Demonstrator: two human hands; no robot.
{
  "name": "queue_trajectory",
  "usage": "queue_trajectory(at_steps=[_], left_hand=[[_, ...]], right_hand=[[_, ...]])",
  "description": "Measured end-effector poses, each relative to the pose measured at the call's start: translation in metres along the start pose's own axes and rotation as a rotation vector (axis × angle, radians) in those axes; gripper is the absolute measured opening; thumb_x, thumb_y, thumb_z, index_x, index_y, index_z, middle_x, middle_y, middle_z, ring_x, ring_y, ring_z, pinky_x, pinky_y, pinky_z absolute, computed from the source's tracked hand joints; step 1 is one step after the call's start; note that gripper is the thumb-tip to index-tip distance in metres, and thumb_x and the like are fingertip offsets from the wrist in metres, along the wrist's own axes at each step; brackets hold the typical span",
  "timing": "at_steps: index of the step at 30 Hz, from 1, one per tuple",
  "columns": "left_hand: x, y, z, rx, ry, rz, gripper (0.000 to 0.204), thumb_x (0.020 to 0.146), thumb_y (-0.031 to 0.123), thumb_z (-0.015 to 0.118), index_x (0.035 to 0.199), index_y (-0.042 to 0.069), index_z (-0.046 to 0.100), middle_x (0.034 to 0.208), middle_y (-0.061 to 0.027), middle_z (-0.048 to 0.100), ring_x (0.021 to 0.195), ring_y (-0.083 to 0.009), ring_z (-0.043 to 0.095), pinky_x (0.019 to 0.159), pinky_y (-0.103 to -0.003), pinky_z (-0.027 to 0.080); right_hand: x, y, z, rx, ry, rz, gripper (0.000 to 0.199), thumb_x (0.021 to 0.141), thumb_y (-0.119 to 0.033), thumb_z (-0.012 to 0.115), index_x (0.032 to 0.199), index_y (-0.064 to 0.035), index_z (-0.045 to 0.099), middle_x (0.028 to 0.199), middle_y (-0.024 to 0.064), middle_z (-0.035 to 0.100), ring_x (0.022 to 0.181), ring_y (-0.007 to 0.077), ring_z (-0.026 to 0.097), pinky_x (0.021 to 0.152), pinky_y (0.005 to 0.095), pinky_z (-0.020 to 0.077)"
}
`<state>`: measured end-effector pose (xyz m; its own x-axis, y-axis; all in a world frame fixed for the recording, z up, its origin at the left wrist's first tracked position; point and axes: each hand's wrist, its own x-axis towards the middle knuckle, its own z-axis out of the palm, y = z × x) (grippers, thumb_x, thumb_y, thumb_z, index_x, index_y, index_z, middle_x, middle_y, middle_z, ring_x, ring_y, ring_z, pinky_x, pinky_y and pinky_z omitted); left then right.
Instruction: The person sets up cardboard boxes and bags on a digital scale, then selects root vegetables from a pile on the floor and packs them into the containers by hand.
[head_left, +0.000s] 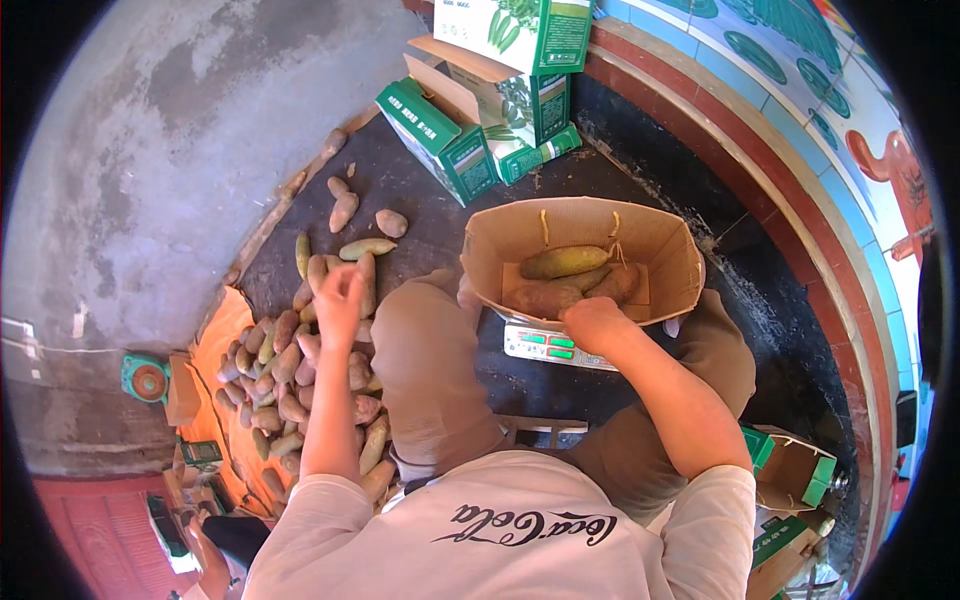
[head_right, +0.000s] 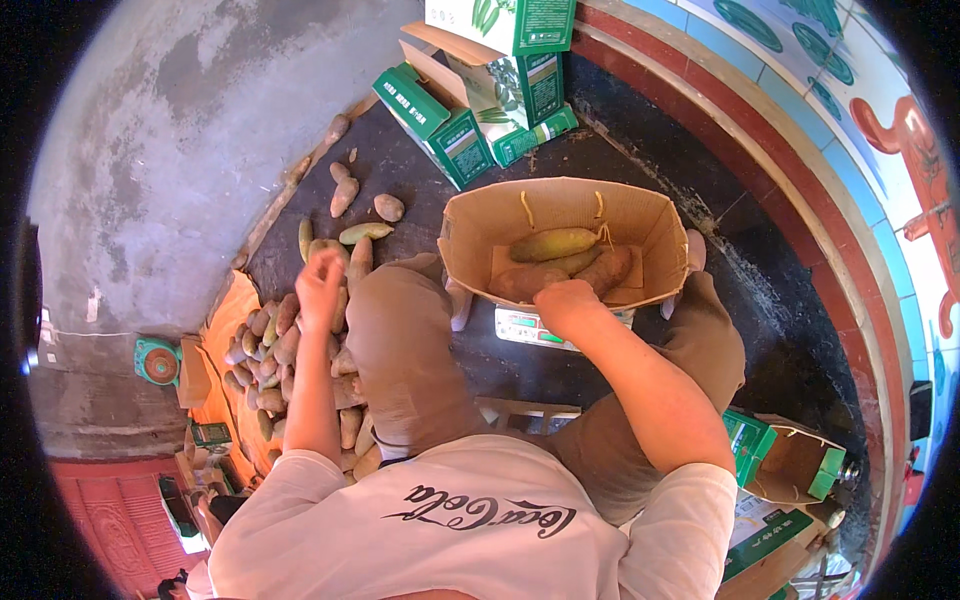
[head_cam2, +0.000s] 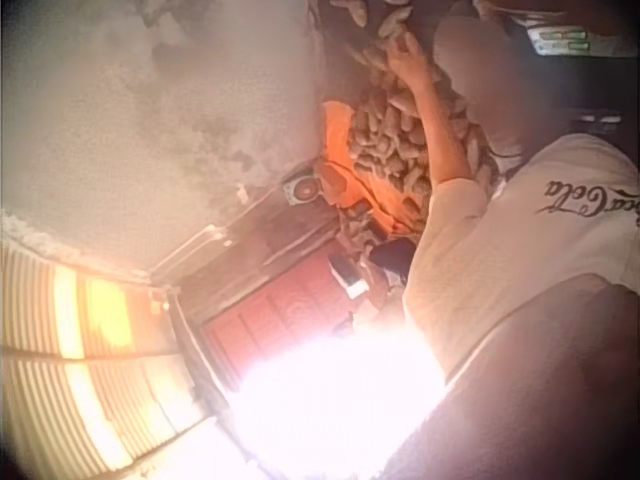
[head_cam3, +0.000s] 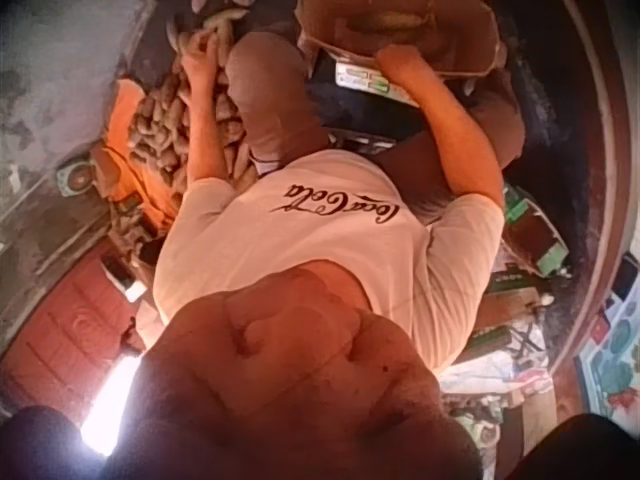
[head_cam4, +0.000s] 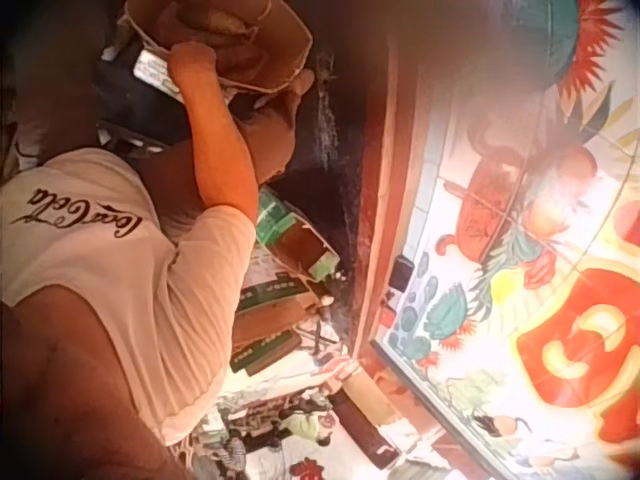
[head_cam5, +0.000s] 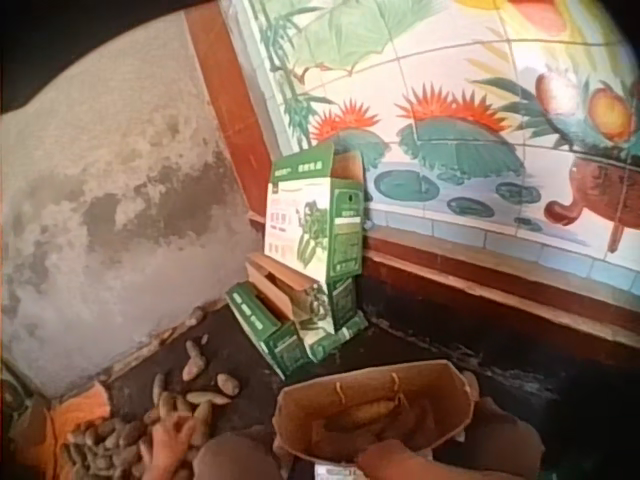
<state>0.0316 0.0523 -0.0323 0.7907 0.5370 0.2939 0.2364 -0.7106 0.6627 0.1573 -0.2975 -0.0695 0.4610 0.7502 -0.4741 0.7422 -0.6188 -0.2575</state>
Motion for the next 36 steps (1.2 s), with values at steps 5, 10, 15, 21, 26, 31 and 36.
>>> queue_trajectory(at_steps=[5,10,15,21,26,31,36], left_hand=[[-0.105,-0.16,0.049,0.259,-0.337,-0.124,0.024,0.083,0.021,0.058,0.098,0.005,0.066,0.086,-0.0141,0.066,0.084,-0.0305,0.065,0.072,-0.039,0.05],[-0.181,-0.195,0.074,0.308,-0.605,-0.295,0.03,0.085,0.027,0.055,0.105,0.007,0.065,0.101,-0.0125,0.064,0.097,-0.0299,0.062,0.08,-0.04,0.048],[-0.233,-0.168,0.144,0.401,-0.767,-0.223,0.032,0.086,0.029,0.053,0.108,0.008,0.063,0.107,-0.0123,0.062,0.102,-0.0296,0.06,0.083,-0.041,0.047],[-0.275,-0.166,0.174,0.51,-0.938,-0.16,0.034,0.087,0.031,0.051,0.112,0.01,0.062,0.114,-0.0121,0.058,0.107,-0.0294,0.057,0.085,-0.041,0.046],[-0.335,-0.222,0.128,0.586,-1.093,-0.085,0.036,0.088,0.033,0.05,0.115,0.011,0.061,0.121,-0.0119,0.055,0.111,-0.0291,0.055,0.088,-0.042,0.044],[-0.332,-0.243,0.119,0.694,-1.24,0.0,0.039,0.088,0.035,0.048,0.118,0.013,0.06,0.127,-0.0117,0.053,0.116,-0.0289,0.052,0.09,-0.042,0.043],[-0.298,-0.189,0.112,0.791,-1.508,-0.19,0.049,0.09,0.041,0.044,0.131,0.016,0.049,0.144,-0.0107,0.033,0.128,-0.0269,0.04,0.099,-0.044,0.036]], right_hand=[[0.002,-0.001,-0.001,-0.005,-0.02,-0.017,0.022,0.08,-0.008,0.051,0.094,-0.0061,0.068,0.096,0.0149,0.067,0.094,0.0302,0.064,0.076,0.0412,0.051],[0.003,0.0,0.001,0.008,-0.005,0.001,0.02,0.08,-0.009,0.051,0.094,-0.0053,0.065,0.092,0.0162,0.067,0.09,0.032,0.064,0.075,0.0424,0.051],[0.002,0.004,0.005,0.013,-0.012,0.013,0.02,0.081,-0.009,0.05,0.095,-0.0055,0.065,0.091,0.0167,0.066,0.089,0.0327,0.064,0.074,0.0434,0.0508],[0.0,0.002,0.002,0.069,-0.004,-0.01,0.021,0.086,-0.018,0.052,0.1,-0.0067,0.063,0.091,0.0169,0.066,0.091,0.0338,0.062,0.077,0.0445,0.0488],[-0.001,0.003,0.002,0.1,-0.008,0.02,0.025,0.085,-0.022,0.055,0.105,-0.0076,0.063,0.094,0.0172,0.065,0.094,0.0337,0.061,0.08,0.0447,0.0472],[0.002,-0.001,-0.004,0.136,-0.019,0.022,0.027,0.085,-0.022,0.056,0.107,-0.0068,0.062,0.099,0.0186,0.064,0.095,0.0349,0.06,0.081,0.0443,0.0465],[-0.002,0.004,-0.001,0.156,-0.03,0.043,0.028,0.084,-0.022,0.058,0.108,-0.0073,0.062,0.098,0.0183,0.064,0.095,0.0351,0.06,0.082,0.0445,0.0461]])
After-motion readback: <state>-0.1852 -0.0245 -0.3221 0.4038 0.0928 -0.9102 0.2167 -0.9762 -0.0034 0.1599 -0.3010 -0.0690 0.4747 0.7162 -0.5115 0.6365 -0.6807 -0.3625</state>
